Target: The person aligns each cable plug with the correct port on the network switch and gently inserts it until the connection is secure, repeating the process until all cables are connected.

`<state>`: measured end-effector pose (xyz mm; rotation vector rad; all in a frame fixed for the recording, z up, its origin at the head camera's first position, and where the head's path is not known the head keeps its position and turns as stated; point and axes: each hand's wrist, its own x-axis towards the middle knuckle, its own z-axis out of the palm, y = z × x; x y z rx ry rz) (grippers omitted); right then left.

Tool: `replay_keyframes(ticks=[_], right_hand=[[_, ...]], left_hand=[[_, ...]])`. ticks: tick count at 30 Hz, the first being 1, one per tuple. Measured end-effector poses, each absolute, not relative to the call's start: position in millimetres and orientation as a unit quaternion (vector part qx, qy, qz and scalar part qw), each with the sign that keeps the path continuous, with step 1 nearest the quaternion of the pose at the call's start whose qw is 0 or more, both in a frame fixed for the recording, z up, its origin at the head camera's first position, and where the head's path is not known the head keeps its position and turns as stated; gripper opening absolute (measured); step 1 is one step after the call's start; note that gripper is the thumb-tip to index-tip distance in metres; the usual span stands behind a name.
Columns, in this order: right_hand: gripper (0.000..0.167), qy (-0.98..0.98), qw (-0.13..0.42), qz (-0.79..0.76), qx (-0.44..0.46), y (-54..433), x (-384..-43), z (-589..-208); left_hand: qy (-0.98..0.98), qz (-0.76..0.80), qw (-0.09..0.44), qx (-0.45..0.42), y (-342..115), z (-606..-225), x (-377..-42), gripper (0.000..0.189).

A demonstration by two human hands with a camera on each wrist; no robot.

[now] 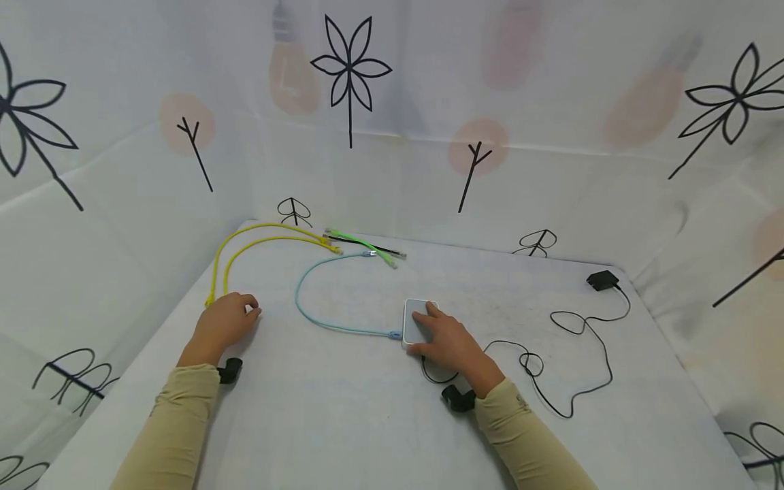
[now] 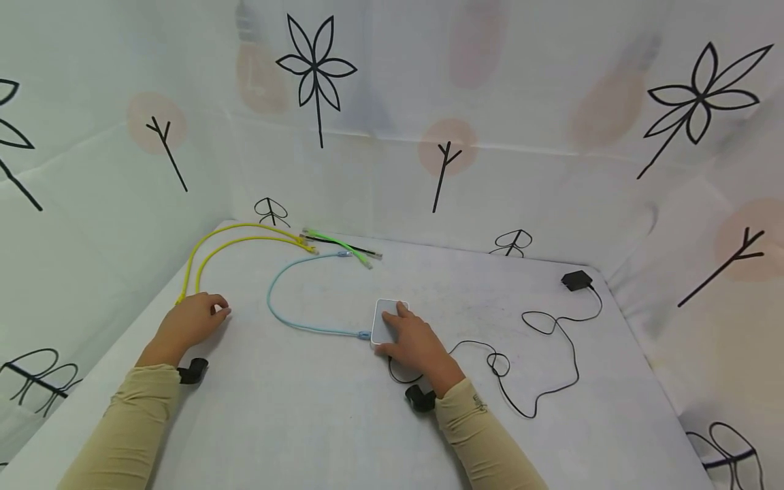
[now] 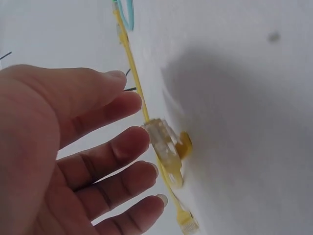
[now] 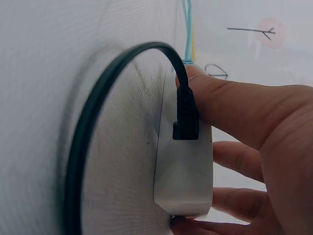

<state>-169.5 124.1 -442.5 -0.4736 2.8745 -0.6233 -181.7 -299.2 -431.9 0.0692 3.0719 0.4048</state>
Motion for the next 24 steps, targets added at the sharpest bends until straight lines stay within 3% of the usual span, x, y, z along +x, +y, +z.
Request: replay_keyframes(ticks=[5, 11, 18, 24], right_hand=[[0.074, 0.962, 0.082, -0.209, -0.157, 124, -169, -443], [0.074, 0.962, 0.079, -0.206, -0.160, 124, -169, -443], [0.074, 0.961, 0.083, -0.210, -0.159, 124, -169, -442], [0.074, 0.961, 0.088, -0.211, -0.157, 124, -169, -441]], left_hand=[[0.991, 0.132, 0.036, -0.001, -306, -431, -178, 0.026], [0.991, 0.134, 0.018, -0.005, -314, -430, -172, 0.029], [0.991, 0.122, 0.060, -0.018, -324, -429, -170, 0.029], [0.991, 0.121, 0.063, -0.006, -326, -430, -167, 0.028]])
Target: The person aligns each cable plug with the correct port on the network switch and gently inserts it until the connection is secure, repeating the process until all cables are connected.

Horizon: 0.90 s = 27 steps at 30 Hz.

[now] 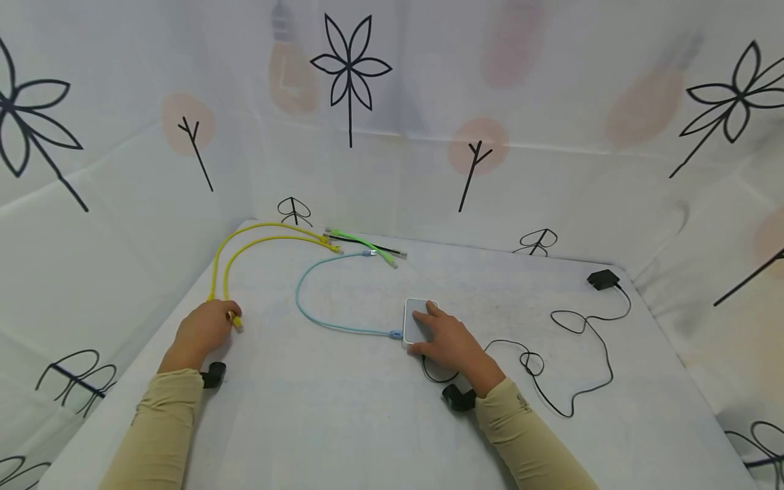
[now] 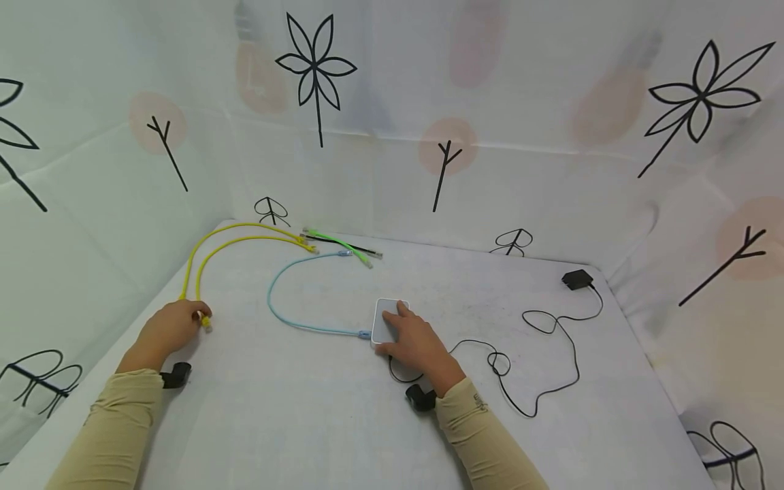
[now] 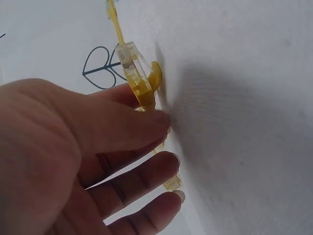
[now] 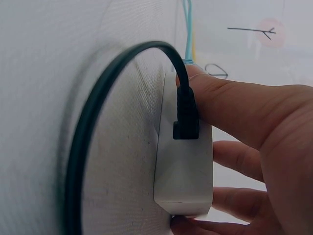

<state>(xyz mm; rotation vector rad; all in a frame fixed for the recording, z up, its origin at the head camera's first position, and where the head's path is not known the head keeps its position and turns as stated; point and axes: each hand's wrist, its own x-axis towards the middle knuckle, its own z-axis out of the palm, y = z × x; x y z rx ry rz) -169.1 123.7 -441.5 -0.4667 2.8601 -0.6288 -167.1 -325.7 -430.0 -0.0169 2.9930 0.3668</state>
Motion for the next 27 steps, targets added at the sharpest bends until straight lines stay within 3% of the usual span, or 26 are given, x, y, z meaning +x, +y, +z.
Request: replay_keyframes(ticks=[14, 27], right_hand=[[0.074, 0.961, 0.084, -0.208, -0.159, 124, -171, -445], [0.074, 0.962, 0.083, -0.206, -0.158, 125, -171, -446]], left_hand=[[0.987, 0.144, 0.052, 0.046, -322, -433, -173, 0.020], [0.986, 0.115, -0.058, 0.103, -312, -441, -178, 0.016]])
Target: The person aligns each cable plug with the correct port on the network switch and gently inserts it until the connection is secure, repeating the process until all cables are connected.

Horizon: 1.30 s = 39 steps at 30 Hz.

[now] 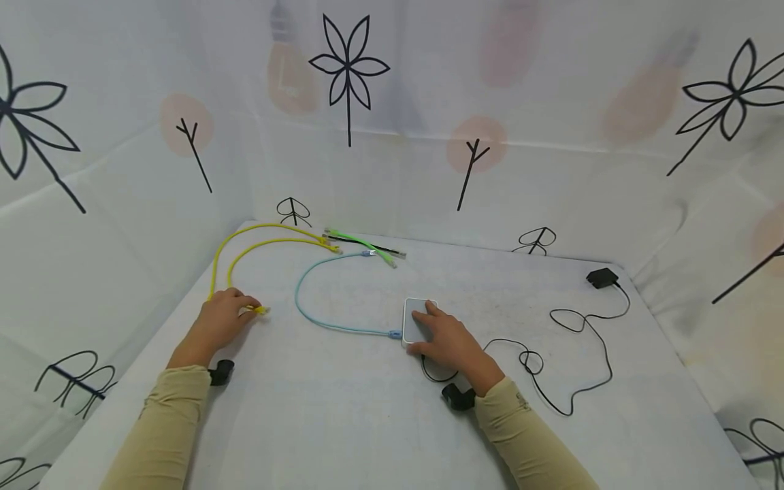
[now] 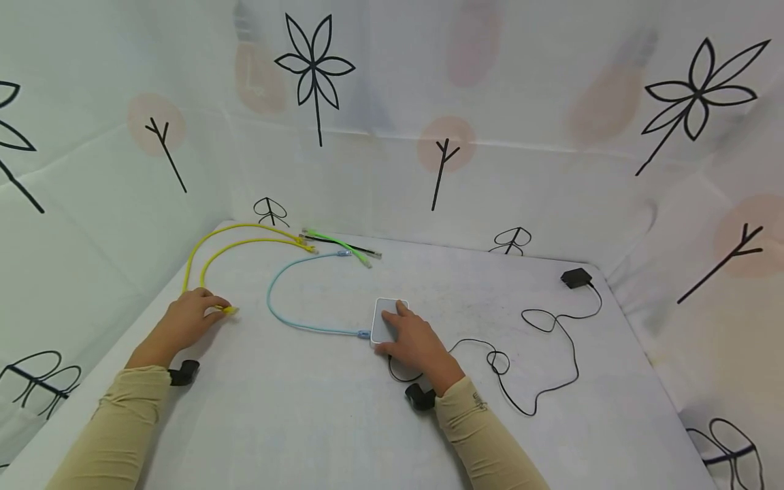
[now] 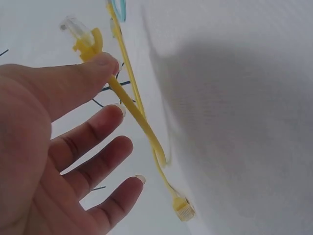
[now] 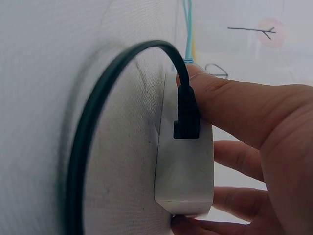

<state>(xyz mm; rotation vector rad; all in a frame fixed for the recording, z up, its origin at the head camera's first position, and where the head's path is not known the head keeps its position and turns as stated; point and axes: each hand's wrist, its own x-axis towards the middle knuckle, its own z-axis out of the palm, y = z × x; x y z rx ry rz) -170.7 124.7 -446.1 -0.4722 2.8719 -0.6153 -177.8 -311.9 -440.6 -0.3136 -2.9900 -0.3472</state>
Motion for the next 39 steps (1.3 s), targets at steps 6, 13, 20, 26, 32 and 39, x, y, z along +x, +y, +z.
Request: replay_keyframes(ticks=[6, 13, 20, 26, 32, 39], right_hand=[[0.074, 0.962, 0.082, -0.207, -0.160, 125, -170, -446], [0.074, 0.962, 0.078, -0.206, -0.163, 126, -170, -446], [0.073, 0.961, 0.076, -0.207, -0.165, 127, -170, -447], [0.073, 0.961, 0.076, -0.209, -0.164, 127, -170, -447], [0.074, 0.960, 0.080, -0.215, -0.161, 127, -169, -446], [0.073, 0.959, 0.079, -0.218, -0.161, 128, -170, -447]], left_hand=[[-0.986, -0.116, 0.059, -0.105, -304, -438, -178, 0.018], [-0.984, -0.124, 0.059, -0.114, -298, -437, -178, 0.020], [-0.977, -0.158, 0.055, -0.134, -295, -441, -182, 0.024], [-0.965, -0.221, 0.023, -0.138, -287, -439, -186, 0.029], [-0.957, -0.263, -0.006, -0.120, -276, -439, -188, 0.035], [-0.953, -0.279, -0.010, -0.118, -270, -443, -192, 0.027]])
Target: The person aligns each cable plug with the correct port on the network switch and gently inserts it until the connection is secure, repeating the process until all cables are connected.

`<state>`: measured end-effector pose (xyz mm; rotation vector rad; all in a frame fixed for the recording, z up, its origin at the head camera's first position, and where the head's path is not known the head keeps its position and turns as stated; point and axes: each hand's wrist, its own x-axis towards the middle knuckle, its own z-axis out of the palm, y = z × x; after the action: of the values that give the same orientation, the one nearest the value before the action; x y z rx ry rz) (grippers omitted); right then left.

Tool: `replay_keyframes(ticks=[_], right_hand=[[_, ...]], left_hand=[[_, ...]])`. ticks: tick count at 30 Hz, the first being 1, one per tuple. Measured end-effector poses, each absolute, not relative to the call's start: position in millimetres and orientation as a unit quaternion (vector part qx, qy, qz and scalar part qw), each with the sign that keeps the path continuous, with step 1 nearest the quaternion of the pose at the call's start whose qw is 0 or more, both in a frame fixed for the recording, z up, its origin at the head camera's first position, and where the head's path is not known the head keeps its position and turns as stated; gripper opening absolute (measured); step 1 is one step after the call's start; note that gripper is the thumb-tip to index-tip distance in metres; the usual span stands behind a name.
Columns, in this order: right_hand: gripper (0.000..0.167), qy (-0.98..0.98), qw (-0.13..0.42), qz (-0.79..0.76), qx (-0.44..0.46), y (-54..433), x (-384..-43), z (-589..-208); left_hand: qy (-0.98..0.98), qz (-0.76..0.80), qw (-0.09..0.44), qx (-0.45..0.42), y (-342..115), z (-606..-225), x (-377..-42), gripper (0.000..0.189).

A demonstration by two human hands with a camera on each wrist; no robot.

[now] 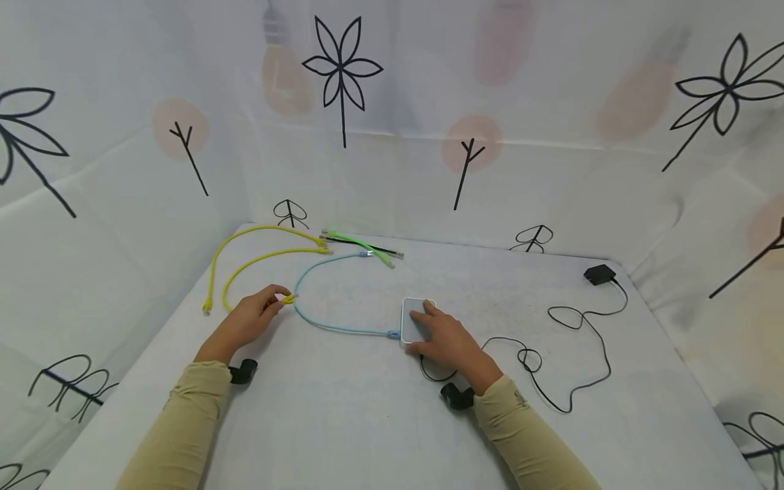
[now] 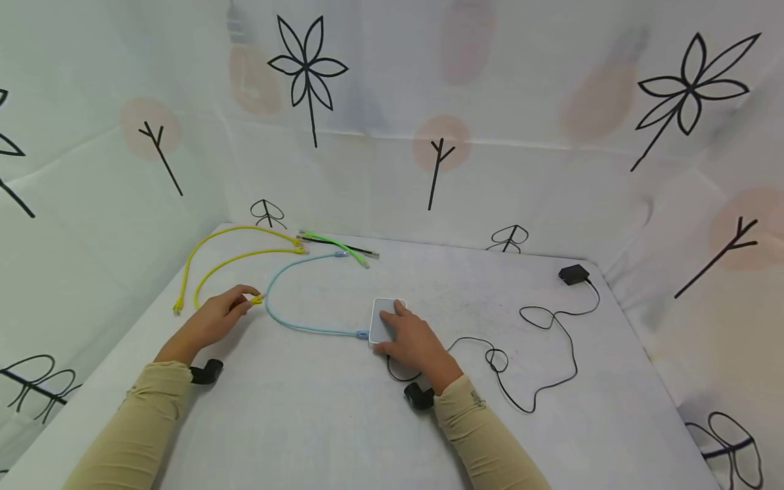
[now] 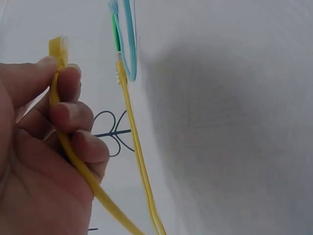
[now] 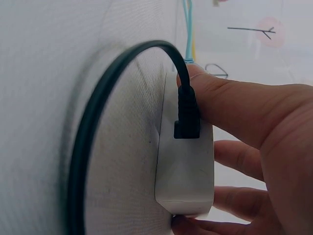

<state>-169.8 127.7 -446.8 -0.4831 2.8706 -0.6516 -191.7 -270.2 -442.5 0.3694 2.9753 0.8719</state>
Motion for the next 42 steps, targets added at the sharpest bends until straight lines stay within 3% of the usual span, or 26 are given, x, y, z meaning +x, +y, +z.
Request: replay_keyframes(ticks=[20, 32, 42], right_hand=[[0.073, 0.961, 0.079, -0.211, -0.161, 128, -172, -449], [0.074, 0.961, 0.081, -0.211, -0.157, 127, -171, -449], [0.073, 0.960, 0.085, -0.216, -0.155, 128, -170, -449]], left_hand=[[0.953, 0.254, -0.037, 0.158, -256, -444, -198, 0.017], [0.947, 0.235, -0.073, 0.206, -245, -447, -203, 0.023], [0.938, 0.256, -0.055, 0.229, -228, -450, -204, 0.026]])
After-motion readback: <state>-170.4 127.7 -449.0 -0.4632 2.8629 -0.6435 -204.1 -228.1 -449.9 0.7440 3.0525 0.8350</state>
